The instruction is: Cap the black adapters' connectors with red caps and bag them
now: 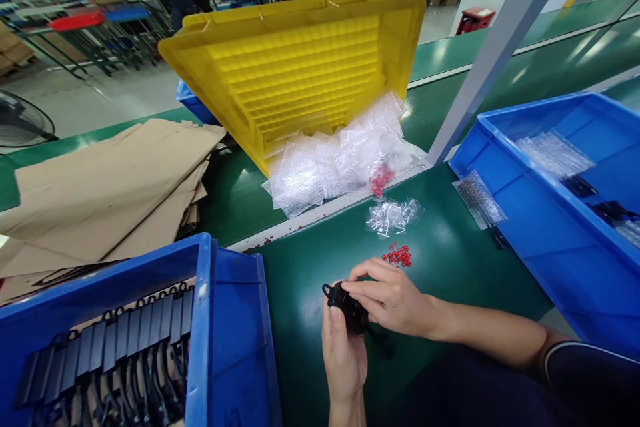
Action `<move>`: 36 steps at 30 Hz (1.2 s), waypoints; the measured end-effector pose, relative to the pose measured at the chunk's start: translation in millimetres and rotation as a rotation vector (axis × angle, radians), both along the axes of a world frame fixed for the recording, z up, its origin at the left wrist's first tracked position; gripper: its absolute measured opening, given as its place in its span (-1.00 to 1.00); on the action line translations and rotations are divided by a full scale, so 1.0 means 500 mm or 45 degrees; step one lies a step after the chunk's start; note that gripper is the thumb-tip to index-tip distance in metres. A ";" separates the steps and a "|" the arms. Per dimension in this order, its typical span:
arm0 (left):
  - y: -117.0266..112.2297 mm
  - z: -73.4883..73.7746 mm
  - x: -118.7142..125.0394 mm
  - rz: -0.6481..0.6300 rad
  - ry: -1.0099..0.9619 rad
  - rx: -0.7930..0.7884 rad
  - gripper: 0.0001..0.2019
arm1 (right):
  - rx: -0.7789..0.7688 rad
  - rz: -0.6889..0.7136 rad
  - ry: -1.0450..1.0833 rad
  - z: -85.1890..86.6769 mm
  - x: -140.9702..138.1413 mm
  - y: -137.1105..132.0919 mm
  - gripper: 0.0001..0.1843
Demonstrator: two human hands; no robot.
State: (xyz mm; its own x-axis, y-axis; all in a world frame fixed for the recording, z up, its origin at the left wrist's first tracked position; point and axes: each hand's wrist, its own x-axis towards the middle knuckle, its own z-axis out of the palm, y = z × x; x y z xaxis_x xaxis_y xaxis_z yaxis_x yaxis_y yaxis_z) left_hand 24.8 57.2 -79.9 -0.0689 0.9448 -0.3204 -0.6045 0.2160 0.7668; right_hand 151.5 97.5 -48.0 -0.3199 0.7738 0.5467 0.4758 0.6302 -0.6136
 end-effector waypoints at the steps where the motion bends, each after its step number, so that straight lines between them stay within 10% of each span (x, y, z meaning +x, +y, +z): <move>1: 0.000 0.000 0.000 -0.009 0.001 0.007 -0.62 | -0.002 0.002 0.011 0.001 0.000 0.001 -0.77; 12: 0.002 -0.018 -0.008 0.098 0.046 -0.088 -0.58 | -0.213 0.193 0.089 0.013 0.014 -0.017 -0.82; 22: -0.004 0.005 0.003 -0.115 0.013 0.059 -0.62 | -0.324 0.005 0.093 0.011 0.018 0.016 -0.95; 36: 0.002 0.009 0.008 -0.112 0.029 0.122 -0.66 | -0.106 0.037 0.101 0.031 0.044 0.018 -0.90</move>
